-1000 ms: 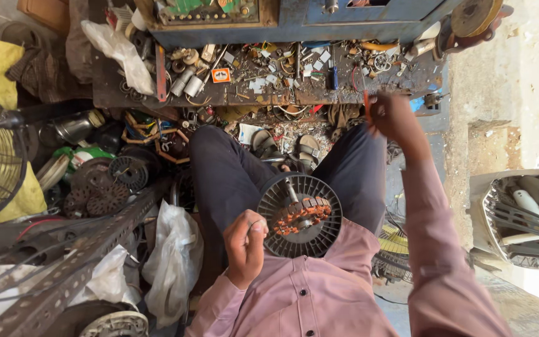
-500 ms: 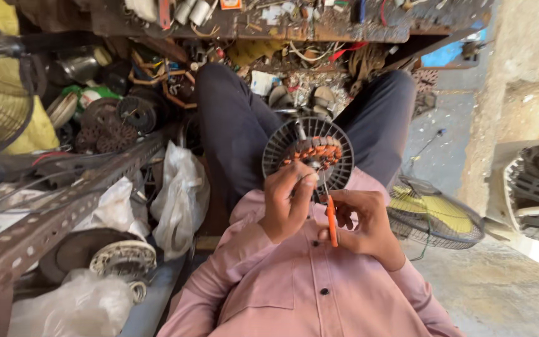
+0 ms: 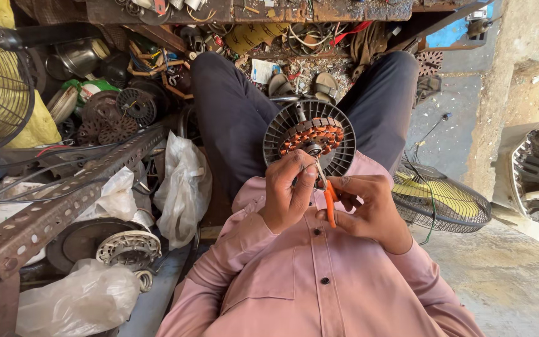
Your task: The person works on a ceiling fan stator, pulling wires and using shears to cut insulation or ties while holding the motor component on their lap and over a work surface.
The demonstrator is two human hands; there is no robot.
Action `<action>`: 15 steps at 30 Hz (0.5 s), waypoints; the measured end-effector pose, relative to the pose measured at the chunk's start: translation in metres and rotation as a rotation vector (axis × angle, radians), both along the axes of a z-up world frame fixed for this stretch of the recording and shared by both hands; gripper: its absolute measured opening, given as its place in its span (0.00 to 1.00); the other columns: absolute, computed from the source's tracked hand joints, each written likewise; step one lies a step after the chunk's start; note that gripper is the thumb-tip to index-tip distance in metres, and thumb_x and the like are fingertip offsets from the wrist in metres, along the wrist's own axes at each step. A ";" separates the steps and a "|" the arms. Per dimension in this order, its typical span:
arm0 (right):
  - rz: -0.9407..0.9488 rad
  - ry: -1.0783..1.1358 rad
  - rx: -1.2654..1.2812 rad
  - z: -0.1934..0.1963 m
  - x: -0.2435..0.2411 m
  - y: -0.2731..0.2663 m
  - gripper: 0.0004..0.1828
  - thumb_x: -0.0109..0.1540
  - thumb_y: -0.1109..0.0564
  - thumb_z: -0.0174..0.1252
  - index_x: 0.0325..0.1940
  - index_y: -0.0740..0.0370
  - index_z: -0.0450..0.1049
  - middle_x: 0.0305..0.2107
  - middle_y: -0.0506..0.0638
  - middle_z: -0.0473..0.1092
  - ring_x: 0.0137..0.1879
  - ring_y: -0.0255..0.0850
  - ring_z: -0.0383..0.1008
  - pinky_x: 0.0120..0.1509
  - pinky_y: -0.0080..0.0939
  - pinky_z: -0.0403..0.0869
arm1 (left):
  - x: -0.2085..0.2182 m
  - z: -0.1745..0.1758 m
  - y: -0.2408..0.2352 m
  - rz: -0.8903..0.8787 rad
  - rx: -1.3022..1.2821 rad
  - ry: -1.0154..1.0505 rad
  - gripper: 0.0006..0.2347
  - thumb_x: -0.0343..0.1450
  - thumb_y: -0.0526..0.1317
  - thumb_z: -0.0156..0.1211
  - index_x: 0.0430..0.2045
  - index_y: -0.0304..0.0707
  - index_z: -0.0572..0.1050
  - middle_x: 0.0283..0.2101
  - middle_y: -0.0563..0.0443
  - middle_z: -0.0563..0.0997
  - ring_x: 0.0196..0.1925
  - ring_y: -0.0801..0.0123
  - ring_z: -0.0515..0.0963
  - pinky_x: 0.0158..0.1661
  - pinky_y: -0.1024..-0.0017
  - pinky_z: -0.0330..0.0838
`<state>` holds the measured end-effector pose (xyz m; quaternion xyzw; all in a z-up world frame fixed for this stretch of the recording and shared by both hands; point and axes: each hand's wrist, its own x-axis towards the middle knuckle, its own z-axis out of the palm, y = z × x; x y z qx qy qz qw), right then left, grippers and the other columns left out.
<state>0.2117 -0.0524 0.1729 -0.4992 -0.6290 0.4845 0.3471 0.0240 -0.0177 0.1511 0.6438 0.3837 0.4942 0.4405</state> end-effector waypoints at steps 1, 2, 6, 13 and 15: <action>0.004 -0.008 0.006 0.001 0.001 0.001 0.26 0.50 0.56 0.75 0.49 0.70 0.79 0.19 0.45 0.70 0.20 0.28 0.62 0.25 0.29 0.64 | 0.000 -0.001 0.001 -0.004 0.006 -0.011 0.06 0.79 0.32 0.50 0.32 0.28 0.70 0.31 0.47 0.74 0.30 0.65 0.74 0.33 0.69 0.68; 0.008 -0.016 0.013 0.002 0.001 0.002 0.25 0.50 0.56 0.74 0.48 0.71 0.79 0.19 0.45 0.70 0.20 0.28 0.61 0.24 0.30 0.63 | 0.000 -0.001 0.002 -0.008 0.012 -0.023 0.06 0.79 0.32 0.50 0.32 0.28 0.70 0.31 0.47 0.74 0.30 0.66 0.74 0.33 0.69 0.67; 0.009 -0.039 -0.008 0.001 0.002 0.002 0.22 0.50 0.57 0.74 0.44 0.71 0.79 0.18 0.46 0.71 0.18 0.29 0.61 0.22 0.30 0.61 | -0.003 -0.001 0.000 -0.014 -0.074 -0.019 0.06 0.79 0.33 0.50 0.32 0.29 0.71 0.30 0.48 0.72 0.29 0.68 0.72 0.33 0.70 0.67; 0.049 -0.114 0.070 -0.011 0.012 0.006 0.14 0.52 0.60 0.71 0.39 0.69 0.80 0.18 0.48 0.71 0.20 0.28 0.68 0.25 0.29 0.67 | -0.010 -0.013 -0.002 -0.050 -0.211 -0.057 0.08 0.79 0.34 0.52 0.31 0.30 0.71 0.28 0.50 0.73 0.29 0.72 0.72 0.33 0.72 0.67; 0.058 -0.099 0.059 -0.018 0.024 0.006 0.13 0.52 0.61 0.69 0.40 0.68 0.81 0.20 0.47 0.73 0.22 0.27 0.70 0.27 0.29 0.68 | -0.017 -0.022 -0.002 -0.039 -0.203 -0.086 0.08 0.79 0.35 0.52 0.31 0.31 0.72 0.29 0.50 0.75 0.31 0.72 0.74 0.34 0.73 0.69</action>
